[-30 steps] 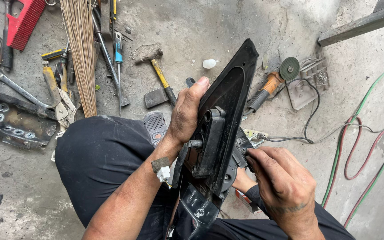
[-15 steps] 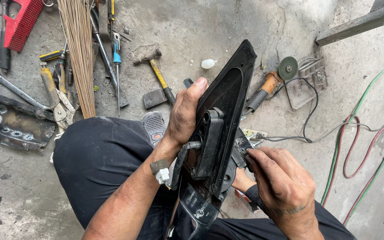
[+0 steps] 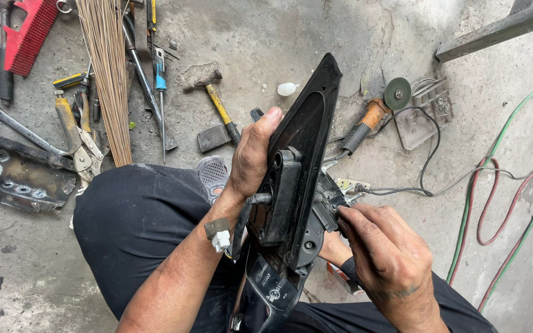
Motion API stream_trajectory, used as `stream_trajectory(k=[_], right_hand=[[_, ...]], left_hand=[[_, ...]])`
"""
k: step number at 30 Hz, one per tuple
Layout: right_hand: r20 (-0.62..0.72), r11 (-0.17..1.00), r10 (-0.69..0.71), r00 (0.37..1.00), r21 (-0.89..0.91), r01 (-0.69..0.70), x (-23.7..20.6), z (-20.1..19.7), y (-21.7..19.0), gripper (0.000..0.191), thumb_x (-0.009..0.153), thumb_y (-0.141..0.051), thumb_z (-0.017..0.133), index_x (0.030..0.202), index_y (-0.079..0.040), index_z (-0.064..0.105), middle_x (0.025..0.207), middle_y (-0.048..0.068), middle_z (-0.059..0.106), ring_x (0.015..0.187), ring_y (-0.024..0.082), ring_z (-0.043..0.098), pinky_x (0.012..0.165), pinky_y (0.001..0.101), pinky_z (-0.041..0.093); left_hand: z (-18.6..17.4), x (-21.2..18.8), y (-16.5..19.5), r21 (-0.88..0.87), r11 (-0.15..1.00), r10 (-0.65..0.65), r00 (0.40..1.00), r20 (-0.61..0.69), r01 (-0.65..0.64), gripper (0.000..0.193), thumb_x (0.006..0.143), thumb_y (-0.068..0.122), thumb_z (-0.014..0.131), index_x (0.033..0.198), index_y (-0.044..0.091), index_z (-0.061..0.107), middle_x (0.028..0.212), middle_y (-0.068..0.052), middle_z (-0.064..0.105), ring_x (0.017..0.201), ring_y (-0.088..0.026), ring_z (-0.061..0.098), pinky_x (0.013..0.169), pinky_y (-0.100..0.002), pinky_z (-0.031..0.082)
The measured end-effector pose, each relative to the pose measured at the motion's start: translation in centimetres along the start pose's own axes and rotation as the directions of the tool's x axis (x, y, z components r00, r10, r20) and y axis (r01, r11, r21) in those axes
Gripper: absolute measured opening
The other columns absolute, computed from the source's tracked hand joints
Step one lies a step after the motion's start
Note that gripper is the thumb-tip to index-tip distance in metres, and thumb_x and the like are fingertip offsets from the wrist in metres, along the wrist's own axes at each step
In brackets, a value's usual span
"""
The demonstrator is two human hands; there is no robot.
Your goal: The person applies lubricant from a small bottle into several pivot points on a black plastic mechanism. They rotate the mechanism to access different areas and continue applying lubricant to multiple joints.
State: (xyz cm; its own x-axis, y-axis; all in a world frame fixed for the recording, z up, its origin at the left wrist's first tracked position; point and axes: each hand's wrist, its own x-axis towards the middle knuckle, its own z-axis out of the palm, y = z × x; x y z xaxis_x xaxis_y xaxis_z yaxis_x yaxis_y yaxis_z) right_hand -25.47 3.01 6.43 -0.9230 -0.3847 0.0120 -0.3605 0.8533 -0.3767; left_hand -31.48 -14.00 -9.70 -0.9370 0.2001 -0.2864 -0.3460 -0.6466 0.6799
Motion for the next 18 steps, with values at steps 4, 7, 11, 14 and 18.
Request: stream_trajectory(k=[4, 7, 11, 14, 18], right_hand=[[-0.018, 1.000, -0.006, 1.000, 0.006, 0.006, 0.0, -0.5, 0.0, 0.030, 0.079, 0.004, 0.076, 0.108, 0.005, 0.069, 0.097, 0.015, 0.071, 0.081, 0.027, 0.070, 0.069, 0.0352, 0.055], [-0.031, 1.000, 0.007, 0.999, 0.008, -0.007, 0.0, -0.9, 0.2, 0.029, 0.079, 0.007, 0.074, 0.108, 0.004, 0.070, 0.097, 0.014, 0.070, 0.081, 0.026, 0.070, 0.069, 0.0342, 0.055], [-0.052, 0.999, 0.024, 0.998, 0.045, -0.022, -0.2, -1.0, 0.4, 0.028, 0.080, 0.008, 0.073, 0.107, 0.003, 0.069, 0.098, 0.014, 0.071, 0.081, 0.025, 0.070, 0.069, 0.0328, 0.055], [-0.063, 0.998, 0.028, 0.998, 0.055, -0.024, -0.5, -0.8, 0.6, 0.027, 0.080, 0.007, 0.073, 0.105, 0.001, 0.069, 0.099, 0.013, 0.071, 0.083, 0.026, 0.070, 0.070, 0.0336, 0.055], [-0.062, 0.997, 0.043, 0.997, 0.072, -0.039, -0.8, -0.5, 0.5, 0.028, 0.078, 0.004, 0.075, 0.105, -0.001, 0.070, 0.100, 0.013, 0.069, 0.085, 0.027, 0.070, 0.071, 0.0349, 0.055]], left_hand=[[0.3, 0.2, 0.5, 0.035, 0.999, -0.011, 1.000, -0.006, 0.011, 0.058, 0.103, 0.053, 0.042, 0.102, 0.003, 0.071, 0.079, -0.002, 0.068, 0.068, -0.008, 0.062, 0.060, -0.024, 0.050], [0.6, 0.3, 1.0, 0.035, 0.999, -0.023, 1.000, 0.006, 0.023, 0.061, 0.104, 0.054, 0.040, 0.102, 0.002, 0.072, 0.080, -0.003, 0.069, 0.068, -0.009, 0.062, 0.061, -0.025, 0.050], [0.6, 0.1, 1.6, -0.011, 0.998, -0.061, 0.998, 0.022, 0.061, 0.062, 0.102, 0.055, 0.042, 0.101, 0.001, 0.073, 0.078, -0.005, 0.070, 0.065, -0.012, 0.063, 0.058, -0.027, 0.051], [0.9, -0.2, 1.6, -0.047, 0.991, -0.123, 0.992, -0.019, 0.122, 0.062, 0.099, 0.057, 0.042, 0.097, 0.002, 0.072, 0.076, -0.008, 0.071, 0.063, -0.014, 0.064, 0.057, -0.030, 0.053], [1.2, -0.3, 1.6, 0.050, 0.998, -0.044, 0.999, -0.023, 0.045, 0.064, 0.097, 0.061, 0.040, 0.093, 0.005, 0.071, 0.074, -0.009, 0.070, 0.067, -0.017, 0.066, 0.067, -0.036, 0.058]])
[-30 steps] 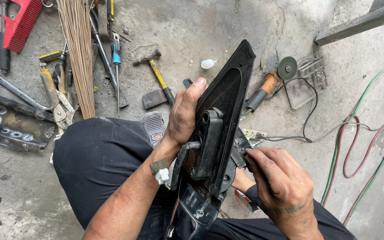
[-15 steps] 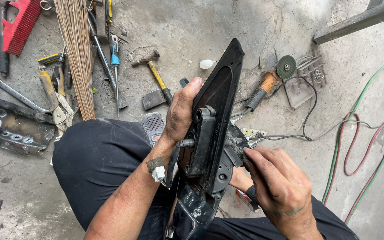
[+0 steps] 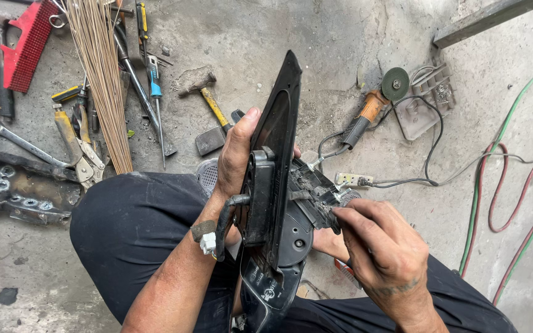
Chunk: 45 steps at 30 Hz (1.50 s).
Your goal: The person applies lubricant from a small bottle into several pivot points on a black plastic mechanism. They rotate the mechanism to access different areas and continue applying lubricant to multiple joints.
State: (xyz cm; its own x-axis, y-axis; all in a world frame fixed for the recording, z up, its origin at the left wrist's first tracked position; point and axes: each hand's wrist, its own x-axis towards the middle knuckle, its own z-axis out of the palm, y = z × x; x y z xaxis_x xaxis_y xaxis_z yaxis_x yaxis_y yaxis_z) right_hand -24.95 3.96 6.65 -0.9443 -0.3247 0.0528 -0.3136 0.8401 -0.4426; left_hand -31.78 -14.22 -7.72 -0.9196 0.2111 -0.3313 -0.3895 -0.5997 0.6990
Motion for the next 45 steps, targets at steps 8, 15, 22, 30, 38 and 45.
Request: stream_trajectory(k=[8, 15, 22, 30, 38, 45], right_hand=[[0.031, 0.999, 0.022, 0.999, 0.049, -0.023, -0.1, 0.1, 0.5, 0.032, 0.076, -0.012, 0.084, 0.105, -0.002, 0.073, 0.095, 0.011, 0.069, 0.080, 0.023, 0.069, 0.065, 0.0330, 0.054], [0.011, 0.998, -0.017, 1.000, 0.067, 0.016, -0.2, 0.5, 1.1, 0.035, 0.074, -0.014, 0.086, 0.105, -0.002, 0.074, 0.094, 0.012, 0.069, 0.080, 0.024, 0.068, 0.065, 0.0328, 0.053], [-0.033, 0.994, -0.009, 0.999, 0.110, 0.013, -0.3, 0.4, 2.2, 0.033, 0.072, -0.008, 0.087, 0.101, -0.001, 0.072, 0.093, 0.012, 0.068, 0.076, 0.021, 0.067, 0.065, 0.0323, 0.052], [0.001, 0.980, -0.011, 1.000, 0.200, 0.011, -0.4, 1.7, 3.0, 0.029, 0.075, -0.005, 0.083, 0.103, -0.003, 0.075, 0.092, 0.010, 0.069, 0.079, 0.020, 0.070, 0.064, 0.0293, 0.054], [-0.088, 0.985, 0.039, 0.995, 0.169, -0.024, -0.7, 1.8, 4.0, 0.022, 0.079, 0.002, 0.076, 0.101, 0.002, 0.074, 0.095, 0.013, 0.070, 0.079, 0.019, 0.070, 0.066, 0.0293, 0.054], [-0.230, 0.936, 0.247, 0.941, 0.306, -0.171, -2.2, 4.0, 8.3, 0.013, 0.090, 0.006, 0.074, 0.102, 0.003, 0.072, 0.103, 0.015, 0.073, 0.071, 0.013, 0.062, 0.057, 0.0208, 0.045]], left_hand=[[0.3, -0.2, -0.3, -0.096, 0.994, 0.054, 0.998, 0.018, -0.052, 0.060, 0.103, 0.057, 0.039, 0.094, 0.004, 0.063, 0.077, -0.012, 0.065, 0.084, -0.027, 0.067, 0.089, -0.047, 0.057], [-0.2, 0.1, -0.9, -0.108, 0.994, 0.033, 0.999, 0.036, -0.029, 0.057, 0.103, 0.055, 0.034, 0.098, 0.006, 0.063, 0.079, -0.014, 0.066, 0.088, -0.028, 0.068, 0.092, -0.048, 0.056], [-0.8, 0.2, -1.2, -0.092, 0.995, 0.049, 0.994, 0.097, -0.040, 0.067, 0.108, 0.055, 0.029, 0.091, 0.001, 0.064, 0.086, -0.015, 0.067, 0.094, -0.028, 0.067, 0.098, -0.045, 0.054], [-0.7, 0.1, -1.3, -0.088, 0.995, 0.045, 0.996, 0.077, -0.038, 0.069, 0.108, 0.056, 0.027, 0.091, 0.001, 0.065, 0.086, -0.015, 0.067, 0.093, -0.027, 0.068, 0.095, -0.045, 0.057], [-0.8, -0.1, -0.8, 0.023, 0.997, 0.072, 0.996, 0.049, -0.074, 0.072, 0.107, 0.057, 0.027, 0.089, 0.001, 0.068, 0.086, -0.015, 0.069, 0.092, -0.027, 0.068, 0.096, -0.046, 0.056], [-1.3, -0.3, -1.1, -0.047, 0.995, 0.091, 0.993, 0.069, -0.088, 0.063, 0.108, 0.056, 0.030, 0.099, 0.002, 0.063, 0.088, -0.015, 0.066, 0.097, -0.029, 0.067, 0.101, -0.049, 0.054]])
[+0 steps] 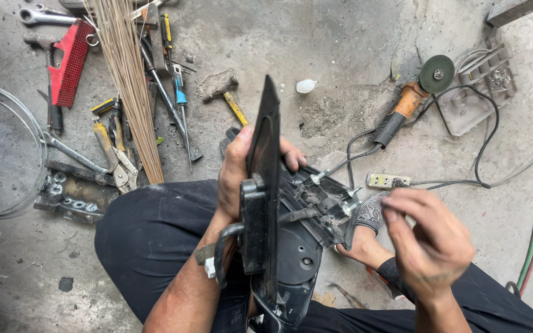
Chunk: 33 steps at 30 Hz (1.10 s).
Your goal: The person applies lubricant from a small bottle into several pivot points on a black plastic mechanism. They rotate the mechanism to access different areas and continue applying lubricant to multiple joints.
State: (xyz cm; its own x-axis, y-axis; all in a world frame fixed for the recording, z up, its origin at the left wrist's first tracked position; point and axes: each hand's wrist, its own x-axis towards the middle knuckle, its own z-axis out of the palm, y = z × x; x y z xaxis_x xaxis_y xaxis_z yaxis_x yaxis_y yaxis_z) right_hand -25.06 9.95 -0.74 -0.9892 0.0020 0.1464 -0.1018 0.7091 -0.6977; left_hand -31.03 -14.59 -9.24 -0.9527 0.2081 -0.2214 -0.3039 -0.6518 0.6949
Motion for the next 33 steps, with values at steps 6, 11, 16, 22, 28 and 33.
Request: stream_trajectory(k=[6, 11, 16, 22, 28, 33], right_hand=[[-0.075, 0.978, 0.204, 0.976, 0.064, -0.199, 2.6, 7.0, 13.9, 0.015, 0.098, -0.004, 0.071, 0.111, 0.003, 0.073, 0.101, 0.012, 0.069, 0.087, 0.015, 0.064, 0.077, 0.0274, 0.051], [0.128, 0.871, 0.431, 0.893, 0.200, -0.449, 4.3, 14.4, 21.0, 0.050, 0.088, -0.009, 0.076, 0.136, -0.005, 0.062, 0.111, 0.011, 0.069, 0.088, 0.016, 0.063, 0.077, 0.0293, 0.055], [0.197, 0.964, 0.211, 0.957, 0.119, -0.237, 11.5, 19.9, 19.9, 0.072, 0.086, -0.009, 0.081, 0.150, -0.007, 0.050, 0.129, 0.020, 0.061, 0.109, 0.030, 0.062, 0.089, 0.0412, 0.053], [0.208, 0.961, 0.262, 0.942, 0.036, -0.275, 18.3, 23.8, 19.7, 0.060, 0.084, -0.013, 0.082, 0.141, -0.011, 0.064, 0.111, 0.017, 0.065, 0.103, 0.030, 0.066, 0.092, 0.0411, 0.053], [0.213, 0.977, 0.160, 0.964, 0.105, -0.186, 16.8, 23.3, 20.8, 0.029, 0.093, -0.011, 0.082, 0.119, -0.003, 0.072, 0.109, 0.013, 0.069, 0.095, 0.026, 0.069, 0.085, 0.0353, 0.055], [0.207, 0.920, 0.259, 0.944, 0.245, -0.306, 10.9, 15.3, 18.2, 0.036, 0.095, -0.009, 0.079, 0.127, -0.002, 0.063, 0.112, 0.013, 0.072, 0.099, 0.018, 0.069, 0.088, 0.0299, 0.057]], left_hand=[[-1.9, -0.3, -1.0, -0.259, 0.963, 0.082, 0.996, 0.025, -0.072, 0.051, 0.113, 0.050, 0.036, 0.096, 0.006, 0.057, 0.086, -0.022, 0.066, 0.092, -0.038, 0.065, 0.107, -0.061, 0.048], [-5.2, -0.1, -1.7, -0.296, 0.954, 0.091, 0.988, 0.125, -0.050, 0.056, 0.115, 0.052, 0.034, 0.098, 0.004, 0.057, 0.092, -0.025, 0.066, 0.101, -0.042, 0.065, 0.112, -0.061, 0.042], [-7.9, 1.9, -1.1, -0.162, 0.986, 0.004, 0.975, 0.223, 0.033, 0.057, 0.114, 0.051, 0.026, 0.100, 0.005, 0.056, 0.100, -0.028, 0.066, 0.114, -0.048, 0.063, 0.122, -0.070, 0.036], [-8.5, 2.9, -0.3, -0.089, 0.995, -0.020, 0.976, 0.218, 0.040, 0.052, 0.113, 0.046, 0.022, 0.104, 0.006, 0.054, 0.105, -0.029, 0.065, 0.117, -0.047, 0.062, 0.125, -0.071, 0.035], [-7.2, 2.8, -1.7, -0.168, 0.986, 0.035, 0.998, 0.059, -0.025, 0.055, 0.114, 0.048, 0.026, 0.096, 0.005, 0.055, 0.095, -0.025, 0.065, 0.106, -0.044, 0.065, 0.116, -0.066, 0.042], [-5.3, 1.5, -1.8, -0.234, 0.970, 0.060, 0.998, -0.016, -0.062, 0.053, 0.113, 0.050, 0.029, 0.096, 0.006, 0.054, 0.088, -0.023, 0.064, 0.097, -0.037, 0.064, 0.112, -0.059, 0.045]])
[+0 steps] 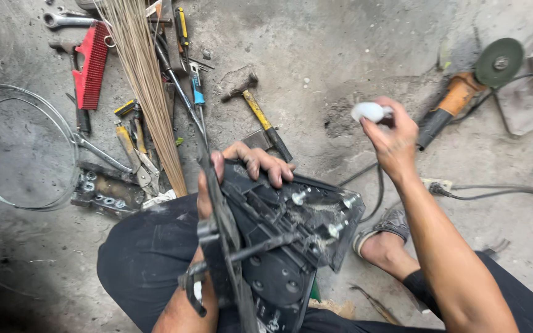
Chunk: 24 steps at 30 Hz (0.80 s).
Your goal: The person applies lubricant from a small bottle into several pivot points on a black plastic mechanism. They rotate the mechanism to access different areas and continue applying lubricant to multiple joints.
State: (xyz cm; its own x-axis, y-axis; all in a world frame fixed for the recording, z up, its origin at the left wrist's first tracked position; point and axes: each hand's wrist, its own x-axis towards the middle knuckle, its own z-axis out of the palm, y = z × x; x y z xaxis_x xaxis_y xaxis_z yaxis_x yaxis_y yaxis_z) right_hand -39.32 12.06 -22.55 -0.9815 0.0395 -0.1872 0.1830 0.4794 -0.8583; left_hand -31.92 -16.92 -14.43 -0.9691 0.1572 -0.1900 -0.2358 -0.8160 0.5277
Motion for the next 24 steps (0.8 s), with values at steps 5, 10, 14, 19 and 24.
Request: stream_trajectory(k=[5, 10, 14, 19, 24], right_hand=[[0.022, 0.932, -0.313, 0.949, -0.187, 0.312, -10.6, -8.5, -7.7, 0.034, 0.095, -0.002, 0.076, 0.123, -0.001, 0.056, 0.129, 0.016, 0.070, 0.117, 0.024, 0.070, 0.103, 0.0327, 0.058], [0.174, 0.686, -0.460, 0.871, -0.554, 0.472, -17.3, -12.8, -15.0, 0.046, 0.075, 0.000, 0.079, 0.118, -0.002, 0.062, 0.121, 0.016, 0.069, 0.110, 0.030, 0.072, 0.091, 0.0357, 0.058], [0.225, 0.568, -0.469, 0.854, -0.664, 0.486, -20.1, -13.2, -18.5, 0.051, 0.070, -0.001, 0.083, 0.119, -0.005, 0.068, 0.116, 0.014, 0.067, 0.103, 0.030, 0.070, 0.082, 0.0363, 0.057], [0.275, 0.443, -0.487, 0.829, -0.741, 0.506, -21.7, -12.7, -21.5, 0.052, 0.067, -0.002, 0.083, 0.117, -0.008, 0.071, 0.108, 0.013, 0.063, 0.095, 0.030, 0.066, 0.078, 0.0412, 0.056], [0.315, 0.343, -0.478, 0.820, -0.792, 0.505, -22.2, -12.0, -23.2, 0.053, 0.067, -0.007, 0.084, 0.119, -0.011, 0.073, 0.108, 0.012, 0.062, 0.096, 0.032, 0.066, 0.077, 0.0411, 0.056]], left_hand=[[1.3, -0.5, 0.3, 0.060, 0.998, 0.016, 1.000, -0.016, -0.015, 0.050, 0.111, 0.049, 0.033, 0.093, 0.006, 0.051, 0.088, -0.022, 0.065, 0.098, -0.037, 0.063, 0.107, -0.057, 0.048], [3.3, -1.7, 0.6, 0.095, 0.995, -0.026, 0.999, -0.026, 0.028, 0.056, 0.109, 0.052, 0.032, 0.090, 0.006, 0.057, 0.087, -0.018, 0.066, 0.096, -0.032, 0.065, 0.103, -0.050, 0.050], [4.2, -2.5, 1.0, 0.207, 0.978, -0.006, 0.999, -0.034, 0.013, 0.064, 0.107, 0.055, 0.033, 0.090, 0.002, 0.064, 0.084, -0.014, 0.067, 0.090, -0.027, 0.067, 0.095, -0.046, 0.055], [4.4, -3.1, 1.2, 0.308, 0.951, 0.013, 0.999, -0.049, 0.003, 0.066, 0.105, 0.055, 0.033, 0.087, 0.001, 0.067, 0.079, -0.013, 0.068, 0.084, -0.025, 0.068, 0.087, -0.043, 0.057], [4.3, -3.3, 1.3, 0.302, 0.953, 0.025, 1.000, 0.003, -0.025, 0.066, 0.106, 0.054, 0.034, 0.087, 0.001, 0.067, 0.080, -0.013, 0.068, 0.086, -0.025, 0.068, 0.088, -0.042, 0.058]])
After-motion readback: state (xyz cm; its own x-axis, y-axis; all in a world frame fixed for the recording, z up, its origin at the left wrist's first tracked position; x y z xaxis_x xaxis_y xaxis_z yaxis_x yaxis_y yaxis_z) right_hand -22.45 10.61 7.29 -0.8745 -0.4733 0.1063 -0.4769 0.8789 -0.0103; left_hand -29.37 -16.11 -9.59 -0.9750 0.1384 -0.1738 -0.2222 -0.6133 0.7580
